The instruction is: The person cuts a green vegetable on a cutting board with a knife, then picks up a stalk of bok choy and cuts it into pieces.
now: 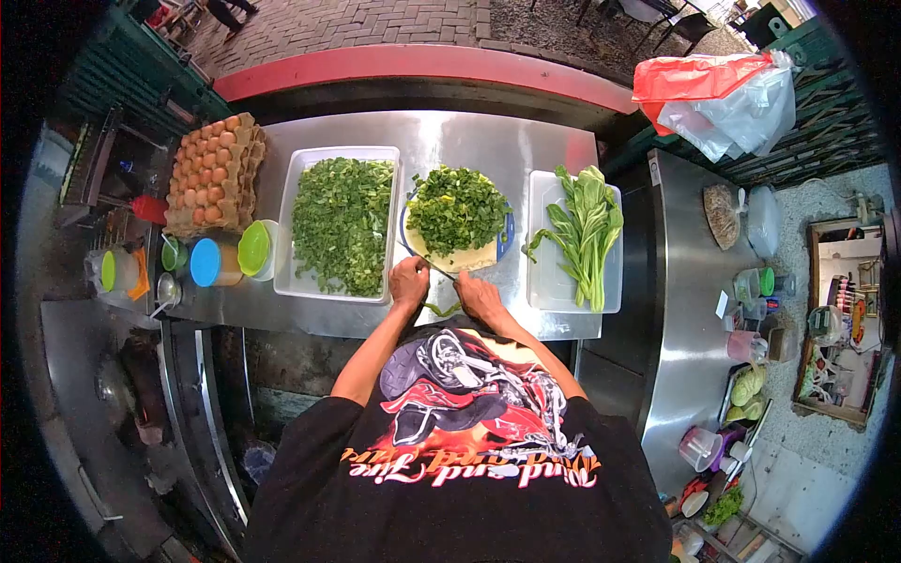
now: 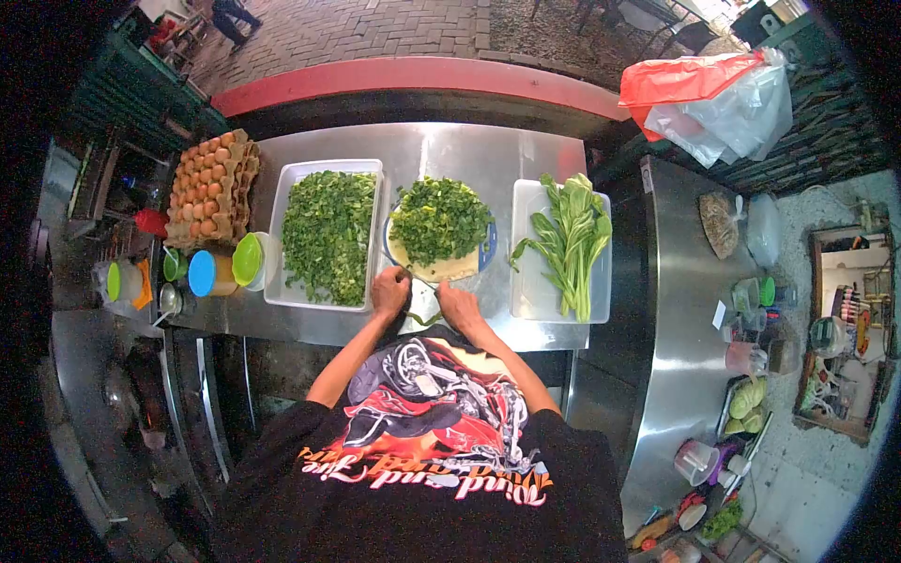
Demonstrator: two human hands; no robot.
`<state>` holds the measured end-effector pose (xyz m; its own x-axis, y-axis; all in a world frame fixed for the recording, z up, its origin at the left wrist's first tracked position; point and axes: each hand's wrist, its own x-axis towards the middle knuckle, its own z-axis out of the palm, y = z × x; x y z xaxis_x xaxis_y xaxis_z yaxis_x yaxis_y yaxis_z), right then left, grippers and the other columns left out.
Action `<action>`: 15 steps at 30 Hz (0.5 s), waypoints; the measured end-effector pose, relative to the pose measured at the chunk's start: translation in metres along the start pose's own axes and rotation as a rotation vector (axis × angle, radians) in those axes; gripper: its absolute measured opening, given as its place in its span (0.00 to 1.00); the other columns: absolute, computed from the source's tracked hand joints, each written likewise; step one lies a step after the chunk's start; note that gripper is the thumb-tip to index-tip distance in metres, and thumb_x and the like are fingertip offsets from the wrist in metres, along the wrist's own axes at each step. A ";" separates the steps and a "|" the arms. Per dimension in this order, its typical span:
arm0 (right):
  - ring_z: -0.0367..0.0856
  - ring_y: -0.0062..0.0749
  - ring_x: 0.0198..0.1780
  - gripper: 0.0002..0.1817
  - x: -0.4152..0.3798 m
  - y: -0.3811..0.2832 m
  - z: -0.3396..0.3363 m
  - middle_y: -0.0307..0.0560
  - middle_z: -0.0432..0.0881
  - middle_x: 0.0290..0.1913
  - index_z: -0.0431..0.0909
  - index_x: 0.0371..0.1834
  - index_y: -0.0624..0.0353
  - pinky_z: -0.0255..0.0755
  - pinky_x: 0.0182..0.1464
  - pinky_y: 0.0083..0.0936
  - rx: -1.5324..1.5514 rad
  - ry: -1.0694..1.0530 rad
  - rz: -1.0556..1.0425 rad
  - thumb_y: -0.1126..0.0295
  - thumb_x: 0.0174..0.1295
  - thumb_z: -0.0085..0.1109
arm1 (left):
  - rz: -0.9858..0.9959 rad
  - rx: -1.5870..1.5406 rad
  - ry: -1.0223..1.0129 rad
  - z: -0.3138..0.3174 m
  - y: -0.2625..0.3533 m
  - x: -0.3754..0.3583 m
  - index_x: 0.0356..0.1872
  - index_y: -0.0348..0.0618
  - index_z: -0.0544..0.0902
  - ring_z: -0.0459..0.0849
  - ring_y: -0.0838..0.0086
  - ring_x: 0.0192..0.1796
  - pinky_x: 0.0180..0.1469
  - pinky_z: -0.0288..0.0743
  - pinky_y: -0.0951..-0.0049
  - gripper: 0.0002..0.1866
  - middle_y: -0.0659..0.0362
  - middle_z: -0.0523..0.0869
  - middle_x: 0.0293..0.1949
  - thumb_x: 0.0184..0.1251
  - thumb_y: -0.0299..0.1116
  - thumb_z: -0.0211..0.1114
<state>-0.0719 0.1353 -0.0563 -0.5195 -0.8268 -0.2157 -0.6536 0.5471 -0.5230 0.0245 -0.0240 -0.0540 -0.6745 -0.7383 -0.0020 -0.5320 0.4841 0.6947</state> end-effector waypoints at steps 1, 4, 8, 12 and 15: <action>0.82 0.63 0.32 0.09 0.000 -0.003 -0.004 0.66 0.81 0.27 0.68 0.38 0.64 0.72 0.34 0.57 -0.004 0.016 -0.007 0.69 0.64 0.41 | 0.003 0.001 0.004 0.001 -0.002 0.000 0.29 0.42 0.85 0.85 0.58 0.34 0.40 0.77 0.61 0.06 0.52 0.86 0.29 0.52 0.30 0.63; 0.82 0.63 0.33 0.10 0.003 -0.006 -0.014 0.66 0.81 0.26 0.69 0.38 0.63 0.73 0.34 0.56 -0.025 0.024 0.079 0.68 0.66 0.41 | 0.004 -0.193 0.070 0.003 0.000 0.001 0.29 0.40 0.85 0.85 0.59 0.33 0.37 0.77 0.63 0.05 0.52 0.85 0.29 0.54 0.30 0.66; 0.82 0.64 0.32 0.11 0.004 -0.005 -0.014 0.66 0.81 0.26 0.69 0.39 0.63 0.73 0.34 0.56 -0.037 0.048 0.080 0.65 0.67 0.43 | 0.003 -0.130 0.015 0.011 -0.001 0.011 0.27 0.40 0.83 0.84 0.55 0.33 0.36 0.76 0.60 0.05 0.51 0.84 0.29 0.54 0.31 0.66; 0.80 0.66 0.32 0.12 -0.004 -0.010 -0.024 0.66 0.80 0.26 0.66 0.39 0.62 0.70 0.33 0.57 0.020 0.070 0.052 0.62 0.67 0.46 | 0.036 -0.004 0.023 0.006 0.000 0.010 0.26 0.40 0.83 0.82 0.54 0.34 0.37 0.74 0.58 0.05 0.51 0.83 0.29 0.55 0.31 0.65; 0.78 0.66 0.31 0.12 -0.010 -0.006 -0.021 0.65 0.80 0.27 0.65 0.40 0.61 0.69 0.33 0.57 0.030 0.042 0.056 0.62 0.67 0.47 | 0.084 -0.015 0.019 0.007 -0.002 0.008 0.27 0.41 0.83 0.82 0.55 0.35 0.38 0.73 0.58 0.04 0.52 0.82 0.29 0.55 0.30 0.64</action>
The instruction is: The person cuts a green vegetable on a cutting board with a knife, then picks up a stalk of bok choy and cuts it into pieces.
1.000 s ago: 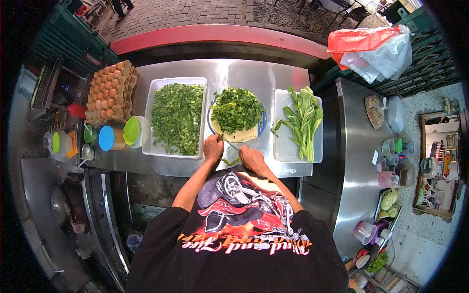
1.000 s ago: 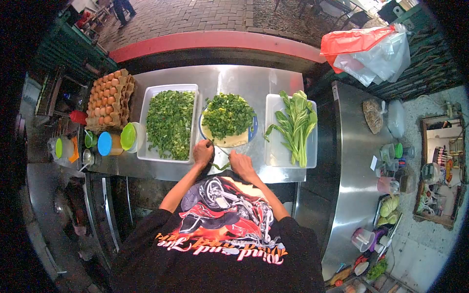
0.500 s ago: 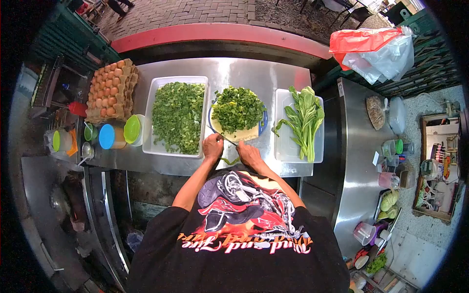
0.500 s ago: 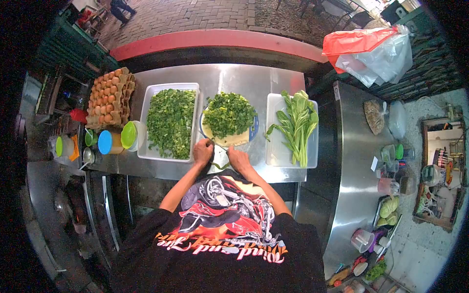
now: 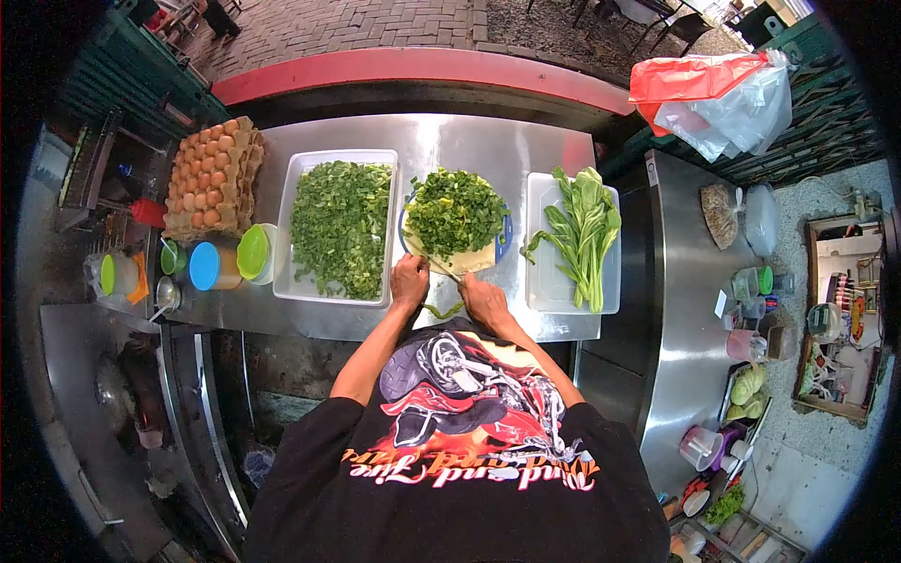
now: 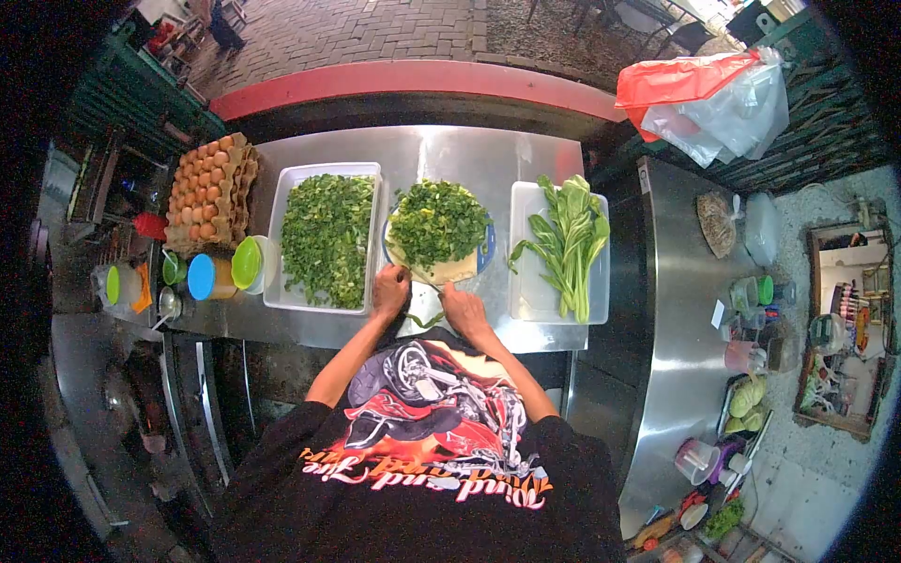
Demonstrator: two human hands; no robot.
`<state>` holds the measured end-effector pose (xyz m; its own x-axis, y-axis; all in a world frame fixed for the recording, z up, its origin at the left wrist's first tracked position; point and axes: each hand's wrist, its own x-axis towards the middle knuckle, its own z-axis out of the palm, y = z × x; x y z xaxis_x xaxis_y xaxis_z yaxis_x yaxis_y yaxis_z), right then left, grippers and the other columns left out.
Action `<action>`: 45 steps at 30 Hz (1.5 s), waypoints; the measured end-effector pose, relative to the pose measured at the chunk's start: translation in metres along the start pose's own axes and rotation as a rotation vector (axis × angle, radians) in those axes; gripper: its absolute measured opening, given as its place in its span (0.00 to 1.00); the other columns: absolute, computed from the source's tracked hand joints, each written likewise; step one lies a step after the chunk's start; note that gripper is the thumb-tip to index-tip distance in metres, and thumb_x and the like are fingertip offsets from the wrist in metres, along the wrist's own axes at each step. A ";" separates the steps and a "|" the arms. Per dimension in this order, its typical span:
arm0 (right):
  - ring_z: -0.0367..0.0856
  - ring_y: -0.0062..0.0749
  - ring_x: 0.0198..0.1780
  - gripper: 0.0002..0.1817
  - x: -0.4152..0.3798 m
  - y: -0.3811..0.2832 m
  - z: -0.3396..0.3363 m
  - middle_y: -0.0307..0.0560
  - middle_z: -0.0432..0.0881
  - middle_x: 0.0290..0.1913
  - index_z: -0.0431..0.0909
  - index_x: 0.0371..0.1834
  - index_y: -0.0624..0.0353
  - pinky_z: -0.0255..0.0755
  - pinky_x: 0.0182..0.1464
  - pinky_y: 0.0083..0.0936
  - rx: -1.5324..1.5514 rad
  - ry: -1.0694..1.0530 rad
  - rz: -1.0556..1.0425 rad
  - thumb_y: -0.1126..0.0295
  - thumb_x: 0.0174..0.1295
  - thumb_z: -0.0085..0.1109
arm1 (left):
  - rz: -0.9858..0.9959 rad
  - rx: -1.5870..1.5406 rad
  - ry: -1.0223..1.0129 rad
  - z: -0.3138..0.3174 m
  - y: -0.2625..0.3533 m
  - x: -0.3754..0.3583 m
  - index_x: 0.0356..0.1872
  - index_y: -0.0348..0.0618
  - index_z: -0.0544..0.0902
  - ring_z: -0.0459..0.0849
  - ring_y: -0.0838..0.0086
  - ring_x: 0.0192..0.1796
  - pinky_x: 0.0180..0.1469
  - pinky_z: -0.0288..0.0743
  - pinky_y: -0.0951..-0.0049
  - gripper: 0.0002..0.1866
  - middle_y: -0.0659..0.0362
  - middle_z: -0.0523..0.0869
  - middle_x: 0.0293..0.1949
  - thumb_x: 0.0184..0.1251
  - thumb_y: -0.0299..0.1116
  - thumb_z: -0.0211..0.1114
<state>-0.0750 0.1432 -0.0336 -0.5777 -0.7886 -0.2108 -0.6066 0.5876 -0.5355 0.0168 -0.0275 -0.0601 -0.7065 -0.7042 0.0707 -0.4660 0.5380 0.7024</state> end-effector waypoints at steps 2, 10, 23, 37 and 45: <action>0.78 0.66 0.31 0.12 0.000 0.003 0.003 0.64 0.80 0.27 0.65 0.40 0.60 0.69 0.33 0.57 -0.014 -0.031 0.006 0.62 0.67 0.48 | -0.001 0.054 0.014 -0.004 0.003 -0.002 0.27 0.41 0.84 0.82 0.56 0.36 0.39 0.73 0.59 0.04 0.53 0.82 0.30 0.54 0.29 0.64; 0.78 0.68 0.31 0.12 -0.003 0.004 -0.007 0.66 0.80 0.27 0.66 0.38 0.61 0.69 0.33 0.58 -0.050 -0.071 -0.001 0.61 0.67 0.47 | -0.027 -0.029 0.030 -0.004 0.001 -0.003 0.28 0.42 0.84 0.82 0.58 0.34 0.37 0.74 0.59 0.03 0.54 0.82 0.28 0.53 0.29 0.65; 0.81 0.66 0.35 0.10 0.008 -0.002 0.011 0.68 0.81 0.29 0.65 0.40 0.63 0.71 0.38 0.59 0.035 -0.095 0.009 0.67 0.67 0.41 | -0.009 0.003 0.002 -0.005 0.001 0.000 0.25 0.43 0.81 0.82 0.57 0.35 0.39 0.72 0.57 0.03 0.56 0.81 0.28 0.53 0.30 0.63; 0.79 0.67 0.35 0.13 0.004 -0.012 0.004 0.66 0.81 0.29 0.66 0.38 0.62 0.68 0.38 0.60 0.001 -0.090 0.038 0.62 0.65 0.47 | -0.055 0.027 -0.028 -0.007 -0.001 -0.001 0.25 0.44 0.83 0.82 0.59 0.39 0.41 0.71 0.59 0.05 0.56 0.84 0.31 0.55 0.32 0.63; 0.79 0.70 0.34 0.10 0.000 -0.001 0.009 0.68 0.80 0.30 0.65 0.39 0.62 0.70 0.37 0.60 -0.005 -0.123 0.013 0.66 0.65 0.44 | -0.079 -0.050 -0.006 -0.004 -0.004 0.000 0.24 0.42 0.83 0.83 0.59 0.35 0.39 0.73 0.60 0.04 0.55 0.83 0.28 0.53 0.31 0.64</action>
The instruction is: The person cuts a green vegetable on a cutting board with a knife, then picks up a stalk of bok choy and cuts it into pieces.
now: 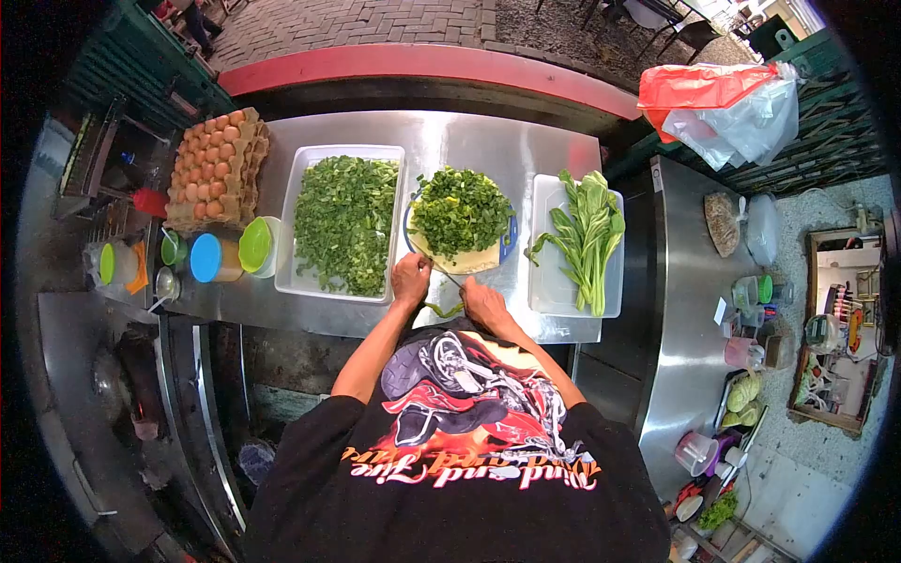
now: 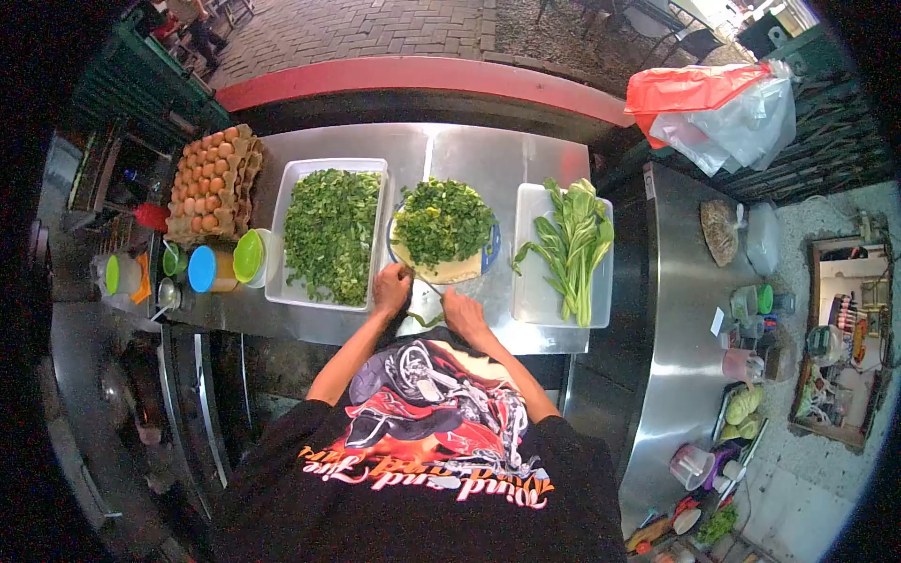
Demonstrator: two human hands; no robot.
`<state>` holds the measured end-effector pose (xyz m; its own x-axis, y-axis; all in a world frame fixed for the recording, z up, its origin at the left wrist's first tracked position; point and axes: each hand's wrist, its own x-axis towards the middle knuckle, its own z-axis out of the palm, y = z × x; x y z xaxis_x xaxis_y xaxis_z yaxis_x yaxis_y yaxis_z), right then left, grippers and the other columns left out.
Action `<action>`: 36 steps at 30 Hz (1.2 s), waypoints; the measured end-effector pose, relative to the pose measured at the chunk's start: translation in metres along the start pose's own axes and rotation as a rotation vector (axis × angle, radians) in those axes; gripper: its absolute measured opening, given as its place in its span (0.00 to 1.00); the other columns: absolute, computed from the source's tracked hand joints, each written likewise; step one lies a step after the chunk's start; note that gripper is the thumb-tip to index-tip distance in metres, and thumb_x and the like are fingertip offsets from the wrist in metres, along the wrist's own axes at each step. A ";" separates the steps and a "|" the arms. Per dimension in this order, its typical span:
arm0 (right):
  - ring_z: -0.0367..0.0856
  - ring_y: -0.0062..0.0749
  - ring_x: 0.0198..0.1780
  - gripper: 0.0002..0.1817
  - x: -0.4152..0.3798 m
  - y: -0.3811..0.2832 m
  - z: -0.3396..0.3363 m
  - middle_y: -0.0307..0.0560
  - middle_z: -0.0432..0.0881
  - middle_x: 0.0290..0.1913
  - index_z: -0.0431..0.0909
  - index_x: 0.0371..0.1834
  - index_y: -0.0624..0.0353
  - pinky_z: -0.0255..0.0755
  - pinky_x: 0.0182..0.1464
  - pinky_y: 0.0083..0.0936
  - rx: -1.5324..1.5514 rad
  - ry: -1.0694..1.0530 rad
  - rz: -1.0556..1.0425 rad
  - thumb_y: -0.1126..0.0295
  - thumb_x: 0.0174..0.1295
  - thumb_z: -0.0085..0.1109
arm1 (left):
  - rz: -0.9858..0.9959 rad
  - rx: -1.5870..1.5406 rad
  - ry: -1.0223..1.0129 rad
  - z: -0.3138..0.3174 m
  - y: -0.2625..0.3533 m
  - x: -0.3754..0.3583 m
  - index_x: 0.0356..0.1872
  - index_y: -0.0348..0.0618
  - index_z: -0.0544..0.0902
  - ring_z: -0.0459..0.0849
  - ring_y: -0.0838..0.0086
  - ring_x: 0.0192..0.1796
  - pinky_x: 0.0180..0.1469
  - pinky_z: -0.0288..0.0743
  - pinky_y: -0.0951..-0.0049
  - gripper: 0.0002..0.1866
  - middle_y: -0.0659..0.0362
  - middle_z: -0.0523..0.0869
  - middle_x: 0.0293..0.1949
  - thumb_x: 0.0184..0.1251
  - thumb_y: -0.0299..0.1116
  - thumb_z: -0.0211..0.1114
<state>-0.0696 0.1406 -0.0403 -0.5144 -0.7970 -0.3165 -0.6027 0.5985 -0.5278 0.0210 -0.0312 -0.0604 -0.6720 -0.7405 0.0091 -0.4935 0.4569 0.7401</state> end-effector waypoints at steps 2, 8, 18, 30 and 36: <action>0.79 0.69 0.33 0.09 0.006 0.005 0.008 0.69 0.81 0.30 0.65 0.40 0.62 0.71 0.36 0.60 0.014 0.004 -0.003 0.68 0.64 0.43 | 0.016 0.009 0.003 0.000 0.000 0.000 0.24 0.42 0.83 0.83 0.59 0.34 0.39 0.73 0.60 0.05 0.55 0.83 0.28 0.54 0.31 0.64; 0.80 0.68 0.36 0.10 0.018 -0.007 0.005 0.68 0.81 0.30 0.67 0.41 0.61 0.71 0.38 0.59 0.042 0.046 -0.015 0.65 0.65 0.44 | 0.070 0.064 0.008 -0.005 0.003 -0.004 0.26 0.43 0.84 0.83 0.58 0.34 0.39 0.73 0.60 0.05 0.54 0.83 0.29 0.55 0.32 0.64; 0.78 0.68 0.33 0.12 0.013 0.000 0.004 0.66 0.80 0.28 0.65 0.40 0.61 0.68 0.35 0.58 0.030 0.089 0.008 0.63 0.67 0.45 | 0.104 0.004 0.017 0.001 -0.005 -0.004 0.27 0.41 0.84 0.83 0.55 0.33 0.37 0.75 0.60 0.03 0.51 0.83 0.29 0.56 0.28 0.65; 0.78 0.68 0.32 0.13 0.001 0.000 -0.001 0.66 0.80 0.28 0.65 0.40 0.62 0.68 0.34 0.59 0.001 0.019 -0.020 0.62 0.67 0.47 | 0.058 0.013 0.028 -0.001 -0.001 -0.002 0.25 0.39 0.83 0.84 0.56 0.33 0.38 0.77 0.61 0.03 0.49 0.84 0.29 0.53 0.27 0.65; 0.79 0.68 0.34 0.13 0.007 0.000 0.014 0.68 0.80 0.28 0.65 0.40 0.63 0.70 0.36 0.58 0.070 0.034 -0.011 0.62 0.67 0.45 | 0.063 -0.035 0.001 -0.002 -0.002 -0.001 0.26 0.39 0.84 0.84 0.55 0.33 0.37 0.77 0.61 0.04 0.48 0.84 0.29 0.53 0.27 0.64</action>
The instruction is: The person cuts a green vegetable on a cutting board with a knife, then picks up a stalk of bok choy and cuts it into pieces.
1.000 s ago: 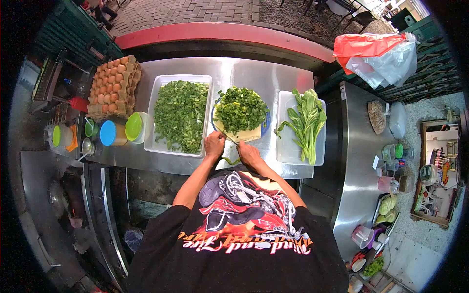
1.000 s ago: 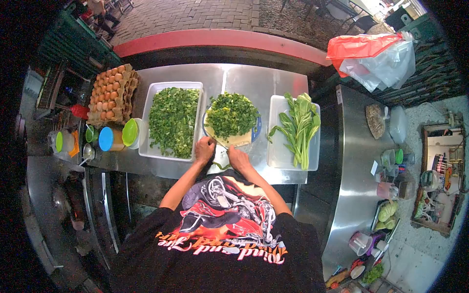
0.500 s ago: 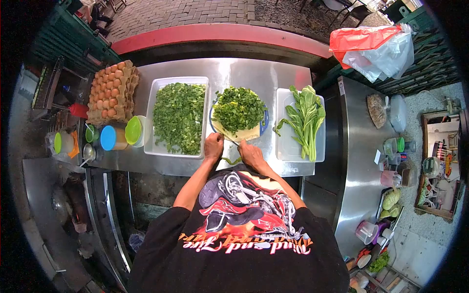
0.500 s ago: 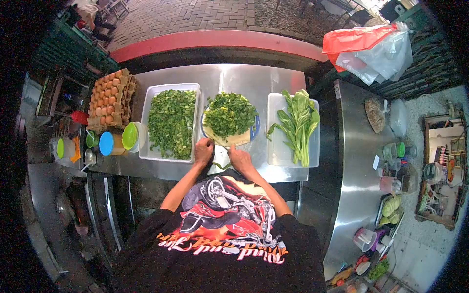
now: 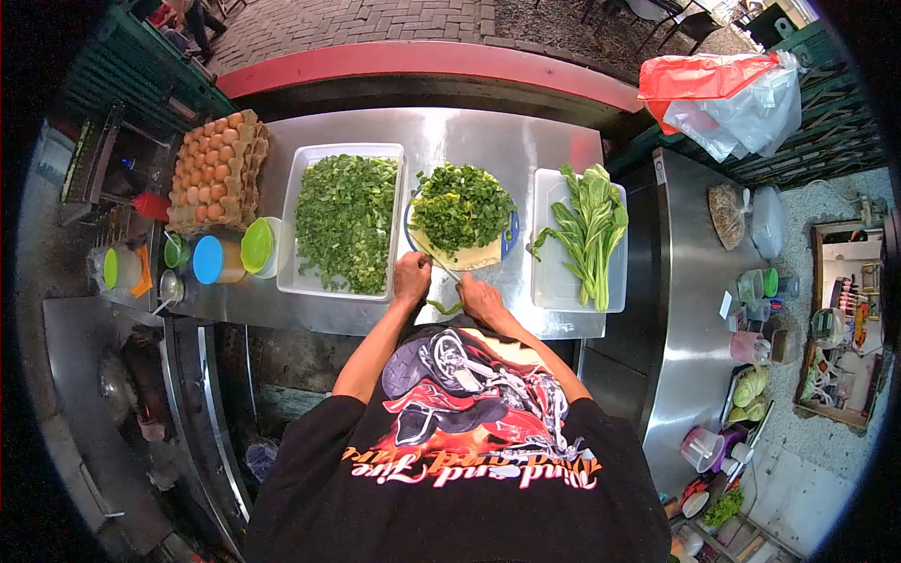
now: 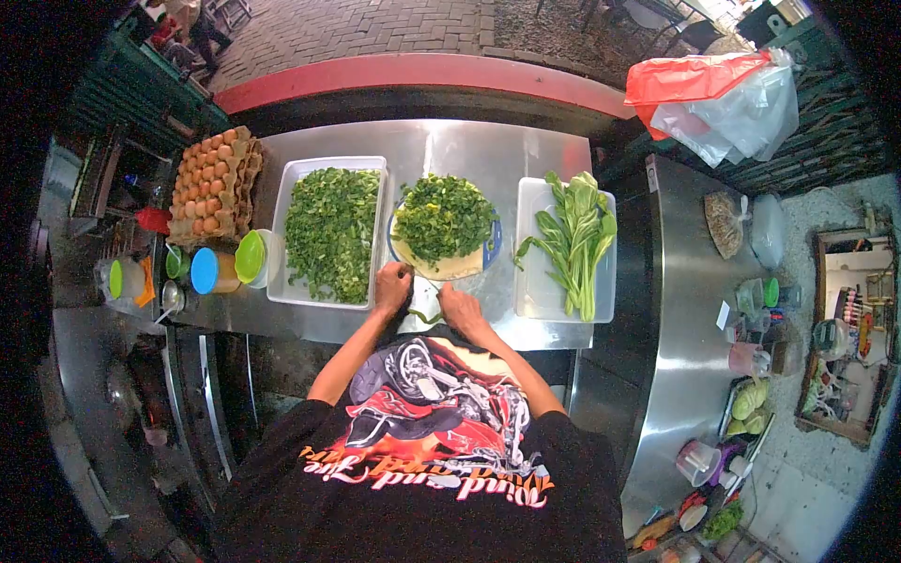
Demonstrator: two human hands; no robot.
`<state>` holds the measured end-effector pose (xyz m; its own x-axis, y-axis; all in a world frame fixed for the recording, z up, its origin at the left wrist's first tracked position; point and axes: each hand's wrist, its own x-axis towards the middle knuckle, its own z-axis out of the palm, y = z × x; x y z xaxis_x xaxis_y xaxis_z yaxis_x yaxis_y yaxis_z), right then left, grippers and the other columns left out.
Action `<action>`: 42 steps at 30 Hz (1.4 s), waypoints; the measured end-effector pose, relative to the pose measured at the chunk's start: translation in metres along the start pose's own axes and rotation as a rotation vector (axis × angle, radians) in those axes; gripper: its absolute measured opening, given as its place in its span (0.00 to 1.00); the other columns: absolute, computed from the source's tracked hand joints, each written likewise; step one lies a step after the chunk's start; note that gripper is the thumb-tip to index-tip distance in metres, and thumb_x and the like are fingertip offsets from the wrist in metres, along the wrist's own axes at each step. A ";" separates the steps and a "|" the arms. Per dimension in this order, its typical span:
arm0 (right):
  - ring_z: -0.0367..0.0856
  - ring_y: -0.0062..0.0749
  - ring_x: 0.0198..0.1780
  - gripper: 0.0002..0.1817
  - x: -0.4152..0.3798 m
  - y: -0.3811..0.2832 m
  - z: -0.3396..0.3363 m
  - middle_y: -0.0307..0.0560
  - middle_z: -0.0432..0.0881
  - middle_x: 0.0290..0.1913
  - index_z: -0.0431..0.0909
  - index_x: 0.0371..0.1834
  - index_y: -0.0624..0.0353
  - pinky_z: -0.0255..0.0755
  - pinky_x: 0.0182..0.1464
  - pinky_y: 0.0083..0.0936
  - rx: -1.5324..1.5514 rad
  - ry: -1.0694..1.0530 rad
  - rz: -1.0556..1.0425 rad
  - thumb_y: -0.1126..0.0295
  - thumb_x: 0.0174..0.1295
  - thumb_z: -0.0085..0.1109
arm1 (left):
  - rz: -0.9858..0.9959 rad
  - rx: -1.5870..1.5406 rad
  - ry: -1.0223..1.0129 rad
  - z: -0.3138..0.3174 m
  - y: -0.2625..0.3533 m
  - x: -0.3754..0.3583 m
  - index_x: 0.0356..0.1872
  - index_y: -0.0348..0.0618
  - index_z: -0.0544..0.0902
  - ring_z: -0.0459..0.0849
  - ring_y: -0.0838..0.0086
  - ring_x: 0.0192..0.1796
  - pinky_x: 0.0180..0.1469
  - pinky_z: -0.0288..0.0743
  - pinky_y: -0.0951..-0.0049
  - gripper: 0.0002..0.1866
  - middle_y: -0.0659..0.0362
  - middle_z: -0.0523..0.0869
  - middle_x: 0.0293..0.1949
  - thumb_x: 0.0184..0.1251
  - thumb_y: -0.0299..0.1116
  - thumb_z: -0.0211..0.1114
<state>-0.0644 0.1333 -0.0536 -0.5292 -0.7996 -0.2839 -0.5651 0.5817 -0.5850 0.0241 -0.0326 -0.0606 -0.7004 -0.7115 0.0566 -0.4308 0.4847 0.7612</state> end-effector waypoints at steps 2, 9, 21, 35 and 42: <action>0.78 0.70 0.34 0.14 0.008 0.001 0.006 0.68 0.80 0.28 0.65 0.41 0.63 0.68 0.36 0.59 0.025 0.009 0.006 0.61 0.68 0.46 | 0.006 0.001 -0.008 0.002 -0.005 0.001 0.26 0.39 0.84 0.84 0.55 0.32 0.37 0.76 0.60 0.04 0.48 0.84 0.29 0.53 0.28 0.64; 0.78 0.69 0.33 0.15 0.012 -0.005 -0.004 0.69 0.80 0.28 0.64 0.39 0.63 0.68 0.35 0.59 -0.002 0.073 -0.009 0.60 0.69 0.45 | -0.026 -0.072 0.013 -0.001 0.002 0.002 0.26 0.38 0.84 0.85 0.57 0.30 0.35 0.76 0.62 0.05 0.48 0.85 0.26 0.54 0.29 0.65; 0.79 0.68 0.32 0.14 0.003 -0.006 -0.004 0.69 0.79 0.26 0.65 0.39 0.65 0.69 0.34 0.58 -0.022 0.001 -0.020 0.62 0.67 0.45 | -0.112 -0.053 -0.013 -0.001 0.001 -0.002 0.27 0.37 0.85 0.86 0.58 0.32 0.37 0.77 0.63 0.06 0.48 0.86 0.29 0.54 0.30 0.66; 0.78 0.70 0.34 0.14 0.012 -0.006 0.005 0.70 0.80 0.28 0.65 0.41 0.63 0.68 0.36 0.60 0.031 0.038 -0.004 0.61 0.68 0.45 | -0.068 -0.016 -0.029 0.000 -0.004 -0.001 0.27 0.39 0.85 0.86 0.57 0.34 0.39 0.78 0.63 0.05 0.50 0.86 0.30 0.52 0.29 0.65; 0.77 0.71 0.32 0.14 0.007 -0.008 -0.002 0.69 0.79 0.27 0.64 0.41 0.63 0.66 0.35 0.61 0.041 0.067 -0.020 0.61 0.68 0.46 | -0.108 0.001 -0.031 0.001 -0.002 0.002 0.29 0.41 0.87 0.87 0.60 0.34 0.39 0.78 0.65 0.05 0.49 0.86 0.31 0.53 0.29 0.65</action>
<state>-0.0646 0.1235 -0.0488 -0.5604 -0.7982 -0.2210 -0.5500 0.5582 -0.6212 0.0233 -0.0347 -0.0630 -0.6672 -0.7435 -0.0461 -0.5054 0.4063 0.7613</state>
